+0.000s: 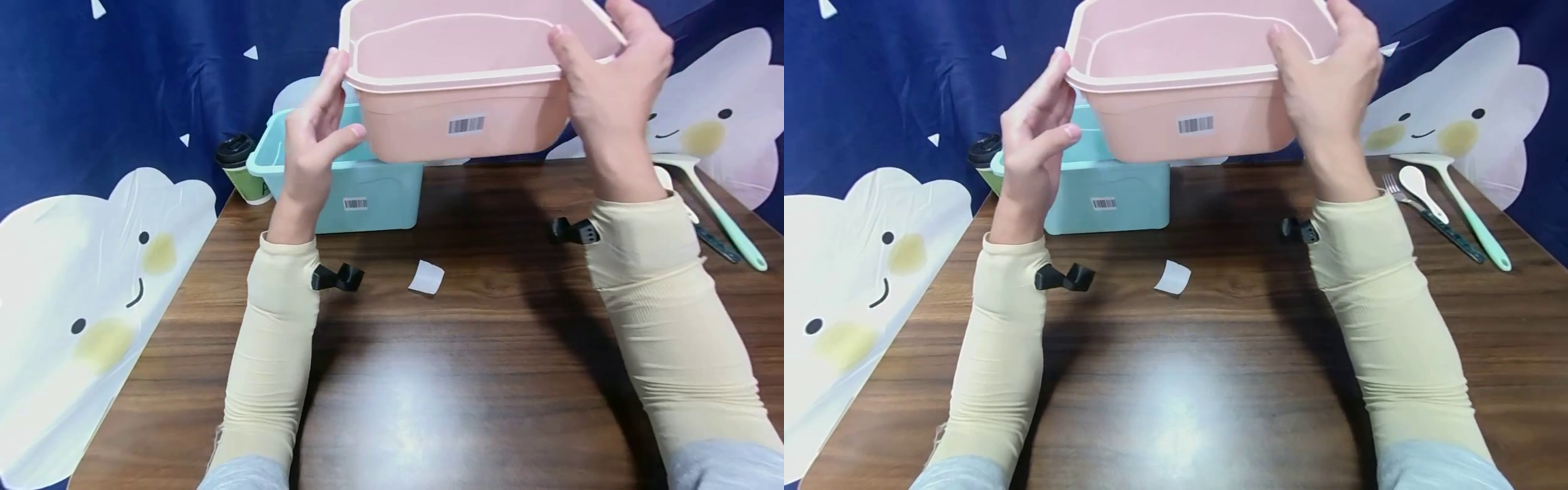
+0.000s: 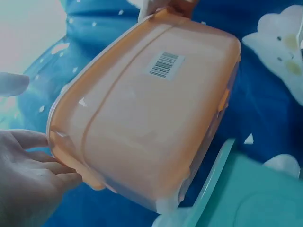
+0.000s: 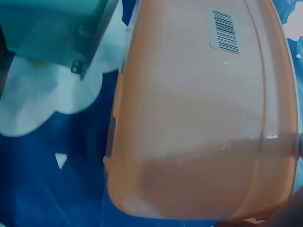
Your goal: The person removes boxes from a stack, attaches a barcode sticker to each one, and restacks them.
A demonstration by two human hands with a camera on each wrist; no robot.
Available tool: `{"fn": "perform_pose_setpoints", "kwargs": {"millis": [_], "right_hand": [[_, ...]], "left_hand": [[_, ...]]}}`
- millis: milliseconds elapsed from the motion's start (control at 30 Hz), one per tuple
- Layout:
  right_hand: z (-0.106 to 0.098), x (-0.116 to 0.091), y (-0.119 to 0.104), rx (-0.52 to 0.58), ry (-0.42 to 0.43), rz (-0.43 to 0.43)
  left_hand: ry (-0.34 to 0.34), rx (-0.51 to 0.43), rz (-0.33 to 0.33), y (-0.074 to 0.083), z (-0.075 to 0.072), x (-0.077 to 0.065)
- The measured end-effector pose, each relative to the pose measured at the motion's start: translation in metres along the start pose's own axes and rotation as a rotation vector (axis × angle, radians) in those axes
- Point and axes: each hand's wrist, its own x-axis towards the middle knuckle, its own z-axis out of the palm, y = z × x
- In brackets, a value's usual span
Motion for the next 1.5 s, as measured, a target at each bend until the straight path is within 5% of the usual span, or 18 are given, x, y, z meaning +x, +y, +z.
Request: {"fn": "perform_pose_setpoints", "kwargs": {"millis": [333, 733, 1100, 1500], "right_hand": [[0.056, -0.004, -0.008, -0.199, -0.137, -0.026], [0.106, -0.018, -0.009, -0.267, -0.227, -0.031], [0.126, -0.030, -0.010, -0.238, -0.243, -0.030], [0.142, -0.043, -0.015, -0.312, -0.256, -0.015]], "left_hand": [[0.190, -0.063, 0.068, -0.015, -0.037, 0.005], [0.298, -0.069, 0.134, -0.021, -0.072, 0.006], [0.393, -0.075, 0.131, -0.021, -0.086, 0.007], [0.518, -0.132, 0.045, -0.016, -0.094, 0.005]]}}
